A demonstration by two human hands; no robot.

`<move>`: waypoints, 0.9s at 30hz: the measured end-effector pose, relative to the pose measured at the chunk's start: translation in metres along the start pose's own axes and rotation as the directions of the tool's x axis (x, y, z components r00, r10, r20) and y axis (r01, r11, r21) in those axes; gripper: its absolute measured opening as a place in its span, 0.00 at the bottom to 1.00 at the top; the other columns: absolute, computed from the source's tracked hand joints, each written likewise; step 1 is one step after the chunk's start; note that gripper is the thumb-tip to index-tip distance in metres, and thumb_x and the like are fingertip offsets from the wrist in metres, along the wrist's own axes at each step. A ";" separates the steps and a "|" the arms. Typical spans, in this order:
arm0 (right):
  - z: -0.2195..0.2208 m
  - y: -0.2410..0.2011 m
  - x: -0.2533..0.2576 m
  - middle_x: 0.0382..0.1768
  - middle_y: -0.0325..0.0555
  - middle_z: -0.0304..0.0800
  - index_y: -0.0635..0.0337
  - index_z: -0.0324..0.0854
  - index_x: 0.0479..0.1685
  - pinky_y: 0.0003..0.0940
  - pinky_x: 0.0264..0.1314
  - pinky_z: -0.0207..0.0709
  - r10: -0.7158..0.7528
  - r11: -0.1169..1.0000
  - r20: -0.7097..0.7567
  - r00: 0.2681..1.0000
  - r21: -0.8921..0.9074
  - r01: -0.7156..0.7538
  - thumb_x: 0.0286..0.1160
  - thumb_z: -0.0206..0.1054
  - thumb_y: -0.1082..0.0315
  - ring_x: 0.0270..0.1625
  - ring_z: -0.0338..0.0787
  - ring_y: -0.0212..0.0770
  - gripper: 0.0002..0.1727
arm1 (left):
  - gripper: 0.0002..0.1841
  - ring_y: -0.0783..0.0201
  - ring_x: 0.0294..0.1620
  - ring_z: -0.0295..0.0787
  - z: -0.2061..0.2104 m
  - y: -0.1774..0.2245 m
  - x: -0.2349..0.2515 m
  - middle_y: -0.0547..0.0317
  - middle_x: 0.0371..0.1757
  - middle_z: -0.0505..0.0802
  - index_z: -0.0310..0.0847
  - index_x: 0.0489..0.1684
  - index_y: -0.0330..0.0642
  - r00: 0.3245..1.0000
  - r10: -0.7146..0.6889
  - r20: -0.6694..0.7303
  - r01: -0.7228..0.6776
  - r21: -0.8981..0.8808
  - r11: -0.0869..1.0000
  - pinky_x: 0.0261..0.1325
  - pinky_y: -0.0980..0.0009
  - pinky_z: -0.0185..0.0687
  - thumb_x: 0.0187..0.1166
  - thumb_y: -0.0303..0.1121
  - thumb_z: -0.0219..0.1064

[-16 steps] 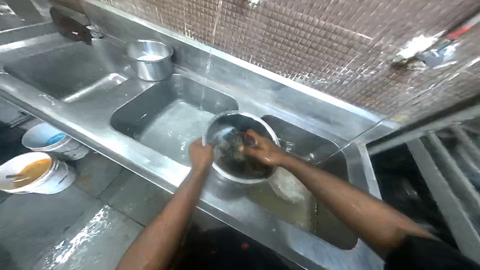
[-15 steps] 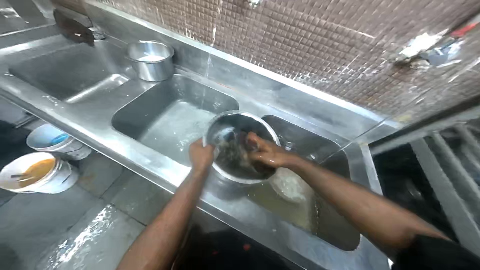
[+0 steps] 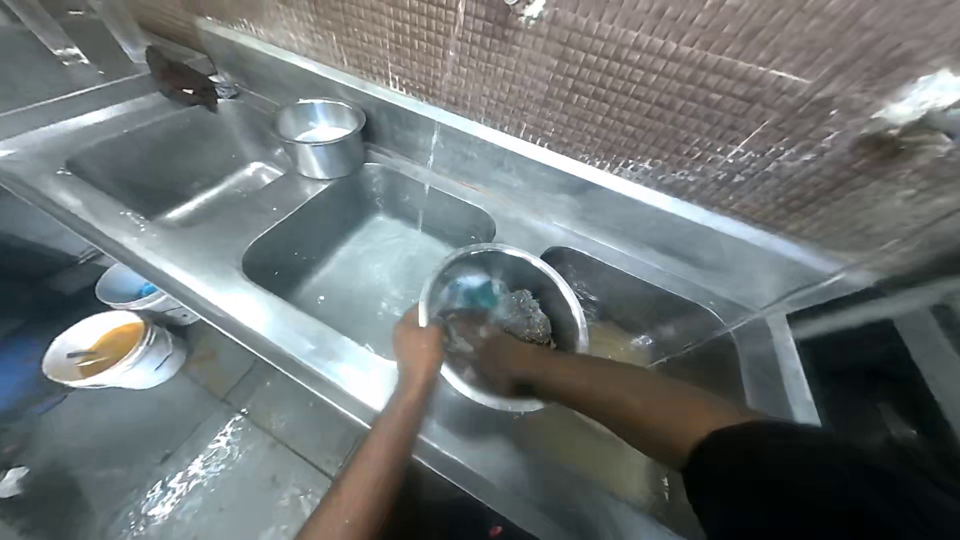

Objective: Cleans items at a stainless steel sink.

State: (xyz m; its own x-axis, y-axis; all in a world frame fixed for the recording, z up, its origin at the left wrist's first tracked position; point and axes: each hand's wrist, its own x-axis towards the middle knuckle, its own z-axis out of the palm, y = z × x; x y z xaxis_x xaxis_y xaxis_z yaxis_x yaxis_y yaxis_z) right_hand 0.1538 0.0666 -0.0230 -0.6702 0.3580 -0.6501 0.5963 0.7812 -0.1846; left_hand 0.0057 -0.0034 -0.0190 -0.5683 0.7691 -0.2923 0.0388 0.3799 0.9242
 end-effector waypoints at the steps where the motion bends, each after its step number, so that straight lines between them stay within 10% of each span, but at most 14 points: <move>1: -0.004 -0.004 0.002 0.96 0.64 0.30 0.48 0.53 0.95 0.80 0.78 0.59 0.019 1.000 0.000 1.000 0.008 -0.019 0.84 0.62 0.48 0.89 0.46 0.83 0.41 | 0.07 0.49 0.36 0.90 -0.001 0.001 0.000 0.46 0.36 0.92 0.89 0.46 0.42 1.000 -0.007 0.006 0.007 0.006 1.000 0.40 0.43 0.84 0.76 0.31 0.71; 5: -0.013 -0.012 0.017 0.75 0.68 0.77 0.65 0.62 0.87 0.67 0.71 0.75 0.242 0.962 -0.124 0.962 0.160 -0.222 0.84 0.62 0.53 0.72 0.81 0.70 0.37 | 0.07 0.53 0.36 0.92 -0.001 -0.005 0.002 0.49 0.37 0.94 0.88 0.46 0.43 0.999 0.023 0.032 -0.022 -0.013 1.000 0.40 0.47 0.88 0.76 0.33 0.71; 9: -0.035 -0.005 0.014 0.80 0.60 0.73 0.56 0.79 0.74 0.71 0.64 0.78 0.098 0.993 -0.138 0.986 0.074 -0.088 0.80 0.66 0.53 0.68 0.85 0.65 0.26 | 0.04 0.52 0.37 0.92 0.003 -0.006 0.003 0.48 0.36 0.93 0.88 0.40 0.41 1.000 0.006 0.011 -0.005 -0.071 0.997 0.42 0.46 0.87 0.74 0.30 0.72; 12: -0.054 0.011 -0.017 0.59 0.55 0.90 0.55 0.83 0.67 0.64 0.66 0.78 0.106 0.894 -0.236 0.966 0.448 0.012 0.86 0.61 0.50 0.62 0.89 0.54 0.22 | 0.05 0.51 0.38 0.92 0.002 -0.002 0.000 0.47 0.37 0.94 0.88 0.40 0.40 0.999 0.000 0.033 0.003 -0.110 0.994 0.41 0.46 0.88 0.74 0.30 0.72; 15: -0.078 0.021 -0.065 0.73 0.59 0.81 0.64 0.76 0.78 0.56 0.81 0.67 0.176 0.728 -0.157 0.972 0.685 -0.021 0.90 0.58 0.59 0.76 0.79 0.52 0.24 | 0.06 0.46 0.42 0.91 0.002 -0.004 0.002 0.43 0.41 0.93 0.88 0.42 0.39 0.999 -0.003 0.051 0.008 -0.093 0.996 0.44 0.40 0.84 0.74 0.30 0.73; 21: -0.074 0.021 -0.072 0.72 0.45 0.86 0.39 0.86 0.70 0.66 0.73 0.75 0.126 0.978 -0.253 0.959 0.194 -0.077 0.82 0.67 0.53 0.74 0.84 0.52 0.19 | 0.08 0.48 0.46 0.92 0.001 -0.007 0.008 0.45 0.44 0.94 0.89 0.47 0.40 0.997 0.033 0.067 -0.029 -0.066 0.997 0.49 0.41 0.86 0.74 0.30 0.73; 27: -0.016 -0.028 -0.012 0.63 0.56 0.86 0.55 0.89 0.54 0.68 0.57 0.79 0.103 0.994 -0.181 0.978 -0.002 -0.105 0.76 0.70 0.66 0.60 0.87 0.64 0.12 | 0.10 0.48 0.49 0.90 -0.002 -0.002 -0.001 0.44 0.49 0.93 0.88 0.53 0.39 0.996 0.064 0.064 -0.058 -0.089 0.994 0.52 0.42 0.85 0.77 0.29 0.73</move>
State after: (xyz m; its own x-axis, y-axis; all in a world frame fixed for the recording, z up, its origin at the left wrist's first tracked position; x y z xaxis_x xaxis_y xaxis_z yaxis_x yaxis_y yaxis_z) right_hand 0.1386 0.0486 0.0019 -0.6744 0.5232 -0.5210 0.6625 0.7404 -0.1141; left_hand 0.0045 -0.0056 -0.0200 -0.5110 0.8231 -0.2477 -0.0017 0.2872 0.9579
